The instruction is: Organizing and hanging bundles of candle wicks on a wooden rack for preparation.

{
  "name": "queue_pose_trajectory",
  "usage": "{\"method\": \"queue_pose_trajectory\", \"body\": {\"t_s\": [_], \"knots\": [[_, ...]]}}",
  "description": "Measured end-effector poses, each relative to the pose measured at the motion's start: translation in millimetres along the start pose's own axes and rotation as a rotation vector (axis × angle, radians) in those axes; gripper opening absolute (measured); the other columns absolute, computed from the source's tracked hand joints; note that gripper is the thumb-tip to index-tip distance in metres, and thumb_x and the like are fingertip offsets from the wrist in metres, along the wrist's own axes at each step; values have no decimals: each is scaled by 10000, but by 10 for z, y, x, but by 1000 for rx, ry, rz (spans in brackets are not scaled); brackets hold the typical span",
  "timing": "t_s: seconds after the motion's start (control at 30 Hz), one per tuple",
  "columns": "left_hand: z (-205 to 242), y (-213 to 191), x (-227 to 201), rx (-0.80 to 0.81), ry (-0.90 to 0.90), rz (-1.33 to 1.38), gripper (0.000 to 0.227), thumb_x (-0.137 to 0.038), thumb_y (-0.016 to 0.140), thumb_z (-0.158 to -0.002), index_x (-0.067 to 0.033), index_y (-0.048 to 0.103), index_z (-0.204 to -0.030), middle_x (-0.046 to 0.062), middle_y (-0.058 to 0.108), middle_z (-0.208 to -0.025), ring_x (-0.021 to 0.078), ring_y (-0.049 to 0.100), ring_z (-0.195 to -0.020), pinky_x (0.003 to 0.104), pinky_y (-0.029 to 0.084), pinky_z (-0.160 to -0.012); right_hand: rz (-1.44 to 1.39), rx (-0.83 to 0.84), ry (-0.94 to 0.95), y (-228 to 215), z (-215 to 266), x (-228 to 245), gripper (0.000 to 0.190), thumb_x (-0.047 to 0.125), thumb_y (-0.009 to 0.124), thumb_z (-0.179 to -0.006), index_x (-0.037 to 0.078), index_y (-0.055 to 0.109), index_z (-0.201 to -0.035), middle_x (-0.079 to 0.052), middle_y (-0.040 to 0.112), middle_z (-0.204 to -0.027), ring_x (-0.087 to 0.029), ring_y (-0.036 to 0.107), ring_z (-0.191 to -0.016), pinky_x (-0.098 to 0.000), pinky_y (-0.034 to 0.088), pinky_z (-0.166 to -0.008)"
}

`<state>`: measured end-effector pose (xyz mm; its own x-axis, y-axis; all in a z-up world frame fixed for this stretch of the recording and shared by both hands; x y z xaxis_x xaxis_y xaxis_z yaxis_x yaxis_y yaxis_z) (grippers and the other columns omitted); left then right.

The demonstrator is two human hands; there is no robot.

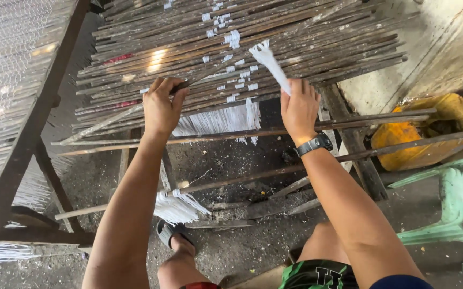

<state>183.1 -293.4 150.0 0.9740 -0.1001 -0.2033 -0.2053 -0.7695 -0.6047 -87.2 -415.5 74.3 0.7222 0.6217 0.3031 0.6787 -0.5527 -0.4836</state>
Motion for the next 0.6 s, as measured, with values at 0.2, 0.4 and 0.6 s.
{"method": "queue_pose_trajectory", "body": {"t_s": [0.2, 0.4, 0.6], "knots": [[90, 23, -3, 81, 39, -31, 148, -255, 650, -793, -175, 598, -907, 18, 538, -773, 264, 586, -744, 368, 416, -706, 147, 170, -75, 170, 101, 53, 382, 272, 689, -639, 151, 480, -936, -59, 492, -877, -266, 538, -832, -394, 393, -710], [411, 296, 302, 331, 49, -147, 162, -305, 586, -821, -191, 599, -936, 14, 566, -890, 249, 584, -869, 386, 410, -749, 132, 269, -231, 189, 171, 189, 197, 360, 619, -693, 180, 540, -686, -18, 535, -680, -229, 564, -705, -367, 374, -670], [594, 359, 444, 483, 37, -388, 180, -350, 601, -765, -272, 609, -927, -10, 590, -851, 216, 600, -860, 378, 439, -777, -54, 395, -195, 137, 170, 224, 169, 317, 580, -720, 182, 540, -627, 6, 552, -575, -203, 592, -617, -306, 443, -553]]}}
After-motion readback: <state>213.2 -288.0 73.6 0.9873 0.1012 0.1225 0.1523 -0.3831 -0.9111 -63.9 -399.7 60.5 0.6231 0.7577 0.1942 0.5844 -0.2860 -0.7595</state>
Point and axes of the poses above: each hand's wrist, its own z-axis away from the middle knuckle, its own y-axis out of the palm, x = y × z, the point moved 3 cm from there along -z, towards the middle knuckle
